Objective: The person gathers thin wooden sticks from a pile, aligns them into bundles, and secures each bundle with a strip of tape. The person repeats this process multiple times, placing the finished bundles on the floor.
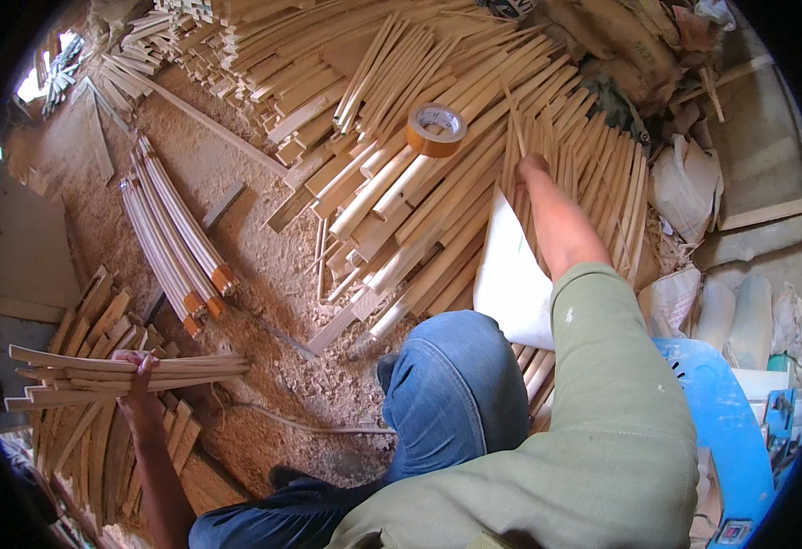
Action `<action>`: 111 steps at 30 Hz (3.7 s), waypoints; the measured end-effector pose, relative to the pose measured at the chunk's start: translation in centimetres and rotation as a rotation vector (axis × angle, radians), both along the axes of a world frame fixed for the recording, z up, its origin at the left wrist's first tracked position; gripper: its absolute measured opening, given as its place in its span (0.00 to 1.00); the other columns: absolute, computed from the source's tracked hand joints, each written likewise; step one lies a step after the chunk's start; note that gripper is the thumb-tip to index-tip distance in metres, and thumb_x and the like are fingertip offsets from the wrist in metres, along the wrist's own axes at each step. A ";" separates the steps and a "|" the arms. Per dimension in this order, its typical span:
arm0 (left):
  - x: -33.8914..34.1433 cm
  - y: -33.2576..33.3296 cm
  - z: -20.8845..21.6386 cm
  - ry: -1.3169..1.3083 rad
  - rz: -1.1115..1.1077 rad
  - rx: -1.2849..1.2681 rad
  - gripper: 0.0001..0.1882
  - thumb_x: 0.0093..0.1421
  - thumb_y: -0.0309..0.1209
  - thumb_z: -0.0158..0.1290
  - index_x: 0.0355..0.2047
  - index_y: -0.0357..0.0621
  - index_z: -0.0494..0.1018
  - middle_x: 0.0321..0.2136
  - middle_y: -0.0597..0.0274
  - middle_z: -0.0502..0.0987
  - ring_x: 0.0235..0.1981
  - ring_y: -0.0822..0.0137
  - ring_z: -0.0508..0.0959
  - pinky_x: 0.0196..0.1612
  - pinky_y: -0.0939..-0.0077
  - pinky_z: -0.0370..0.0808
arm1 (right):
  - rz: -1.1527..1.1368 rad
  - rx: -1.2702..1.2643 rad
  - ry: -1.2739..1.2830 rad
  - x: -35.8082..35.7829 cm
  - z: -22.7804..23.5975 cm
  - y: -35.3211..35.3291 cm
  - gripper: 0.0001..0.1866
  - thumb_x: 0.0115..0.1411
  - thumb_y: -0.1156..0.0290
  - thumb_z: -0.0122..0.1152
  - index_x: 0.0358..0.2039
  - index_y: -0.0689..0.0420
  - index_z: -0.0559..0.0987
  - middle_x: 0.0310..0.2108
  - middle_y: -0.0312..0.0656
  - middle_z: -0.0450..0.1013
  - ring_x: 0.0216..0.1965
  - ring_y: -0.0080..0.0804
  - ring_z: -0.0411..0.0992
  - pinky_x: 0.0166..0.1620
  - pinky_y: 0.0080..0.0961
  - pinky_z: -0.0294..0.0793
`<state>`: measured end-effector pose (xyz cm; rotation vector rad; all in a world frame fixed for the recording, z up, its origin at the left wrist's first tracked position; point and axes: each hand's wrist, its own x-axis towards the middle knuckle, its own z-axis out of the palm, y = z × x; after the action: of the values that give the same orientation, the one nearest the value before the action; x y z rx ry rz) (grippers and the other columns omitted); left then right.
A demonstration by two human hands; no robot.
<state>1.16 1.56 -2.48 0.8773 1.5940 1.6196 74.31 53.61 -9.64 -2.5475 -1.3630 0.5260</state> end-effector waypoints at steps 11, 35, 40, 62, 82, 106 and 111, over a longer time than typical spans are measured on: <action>0.8 0.1 0.5 -0.008 0.073 -0.058 0.12 0.62 0.22 0.62 0.40 0.48 0.70 0.35 0.65 0.72 0.41 0.66 0.79 0.69 0.51 0.71 | -0.210 0.087 0.398 1.3 0.2 1.3 0.04 0.67 0.84 0.60 0.41 0.69 0.80 0.34 0.58 0.81 0.30 0.51 0.84 0.25 0.45 0.85; 0.0 0.7 -0.3 -0.030 0.001 -0.009 0.12 0.61 0.20 0.62 0.40 0.48 0.71 0.34 0.65 0.74 0.40 0.66 0.79 0.67 0.51 0.71 | -0.070 0.053 -0.043 3.2 -3.7 5.9 0.15 0.64 0.66 0.69 0.46 0.64 0.88 0.47 0.55 0.86 0.49 0.50 0.86 0.54 0.41 0.85; 0.2 1.2 0.0 -0.002 -0.003 -0.029 0.12 0.61 0.21 0.62 0.39 0.48 0.71 0.34 0.65 0.73 0.40 0.66 0.78 0.67 0.51 0.70 | 0.060 0.078 -0.073 3.4 -3.5 7.0 0.07 0.66 0.73 0.66 0.38 0.65 0.85 0.31 0.49 0.83 0.24 0.41 0.81 0.27 0.37 0.82; 0.3 2.0 -0.2 0.011 0.011 -0.002 0.11 0.63 0.21 0.61 0.39 0.48 0.70 0.35 0.66 0.71 0.41 0.66 0.77 0.62 0.56 0.74 | 0.013 0.563 0.205 3.7 16.9 3.4 0.19 0.77 0.62 0.57 0.49 0.69 0.81 0.40 0.56 0.85 0.40 0.41 0.87 0.42 0.40 0.86; -1.5 1.4 -1.4 0.149 -0.101 0.067 0.12 0.66 0.36 0.70 0.41 0.43 0.81 0.34 0.65 0.83 0.39 0.69 0.83 0.47 0.67 0.79 | 1.163 0.835 1.130 -46.6 41.3 -19.3 0.08 0.77 0.70 0.57 0.49 0.60 0.78 0.35 0.41 0.79 0.38 0.34 0.80 0.46 0.38 0.83; 0.6 0.1 1.1 0.151 -0.035 -0.061 0.16 0.61 0.33 0.71 0.46 0.39 0.83 0.37 0.66 0.85 0.41 0.72 0.83 0.45 0.72 0.81 | 1.418 0.419 1.265 -61.7 -1.1 -43.1 0.28 0.78 0.61 0.54 0.72 0.61 0.66 0.69 0.54 0.69 0.70 0.52 0.67 0.72 0.40 0.65; 1.5 0.3 0.6 0.108 0.133 -0.036 0.14 0.59 0.32 0.73 0.41 0.40 0.84 0.36 0.63 0.86 0.37 0.71 0.84 0.42 0.70 0.82 | 1.429 0.151 1.111 -59.7 -0.4 -43.7 0.46 0.65 0.65 0.74 0.77 0.59 0.59 0.72 0.55 0.66 0.74 0.49 0.65 0.75 0.39 0.64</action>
<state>2.70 1.90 -1.90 0.8686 1.7840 1.6536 14.62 9.86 -10.00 -0.4177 -2.1481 1.5364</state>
